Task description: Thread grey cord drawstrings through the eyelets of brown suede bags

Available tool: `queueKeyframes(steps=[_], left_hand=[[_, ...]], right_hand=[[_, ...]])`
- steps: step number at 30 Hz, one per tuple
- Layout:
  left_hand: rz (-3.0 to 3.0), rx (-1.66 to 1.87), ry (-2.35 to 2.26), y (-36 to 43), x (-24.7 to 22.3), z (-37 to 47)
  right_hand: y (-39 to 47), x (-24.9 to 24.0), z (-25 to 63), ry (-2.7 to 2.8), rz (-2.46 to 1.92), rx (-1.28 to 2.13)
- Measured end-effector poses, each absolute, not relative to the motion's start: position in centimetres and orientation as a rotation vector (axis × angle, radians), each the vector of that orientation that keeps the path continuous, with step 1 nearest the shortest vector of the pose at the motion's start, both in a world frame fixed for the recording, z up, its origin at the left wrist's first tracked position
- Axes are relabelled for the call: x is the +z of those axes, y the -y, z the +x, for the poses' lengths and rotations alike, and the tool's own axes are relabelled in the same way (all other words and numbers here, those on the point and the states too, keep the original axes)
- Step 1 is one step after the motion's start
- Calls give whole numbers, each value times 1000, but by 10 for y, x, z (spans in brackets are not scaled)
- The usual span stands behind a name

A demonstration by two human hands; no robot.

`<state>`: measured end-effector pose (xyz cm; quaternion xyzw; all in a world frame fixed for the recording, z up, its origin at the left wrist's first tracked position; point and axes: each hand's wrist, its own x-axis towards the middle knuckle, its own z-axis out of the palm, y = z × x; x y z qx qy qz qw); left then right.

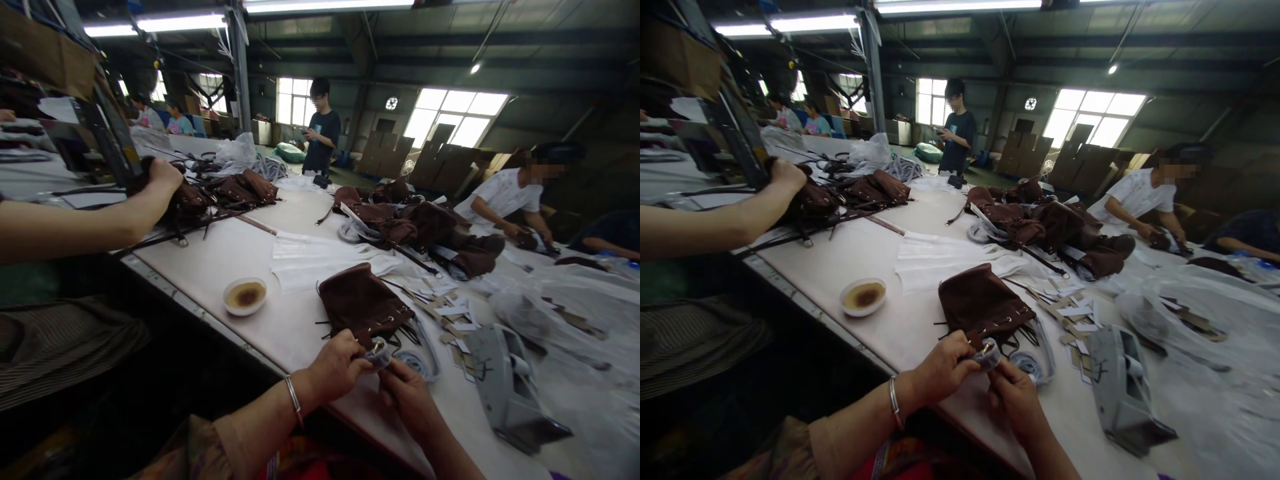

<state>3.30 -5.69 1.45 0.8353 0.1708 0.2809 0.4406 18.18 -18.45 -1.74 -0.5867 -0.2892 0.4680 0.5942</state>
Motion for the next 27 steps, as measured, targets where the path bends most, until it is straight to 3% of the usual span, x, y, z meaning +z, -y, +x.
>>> queueKeyframes(steps=[4, 12, 20, 27], left_hand=[[2061, 651, -432, 56, 14, 33], [2155, 560, -542, 62, 13, 36], [1897, 737, -762, 74, 11, 36], [1798, 643, -860, 76, 5, 37]], right_hand=[[185, -12, 168, 457, -1120, 1206], [176, -14, 149, 289, -1213, 1000], [171, -13, 146, 86, -916, 1116], [169, -22, 144, -8, -866, 1140]])
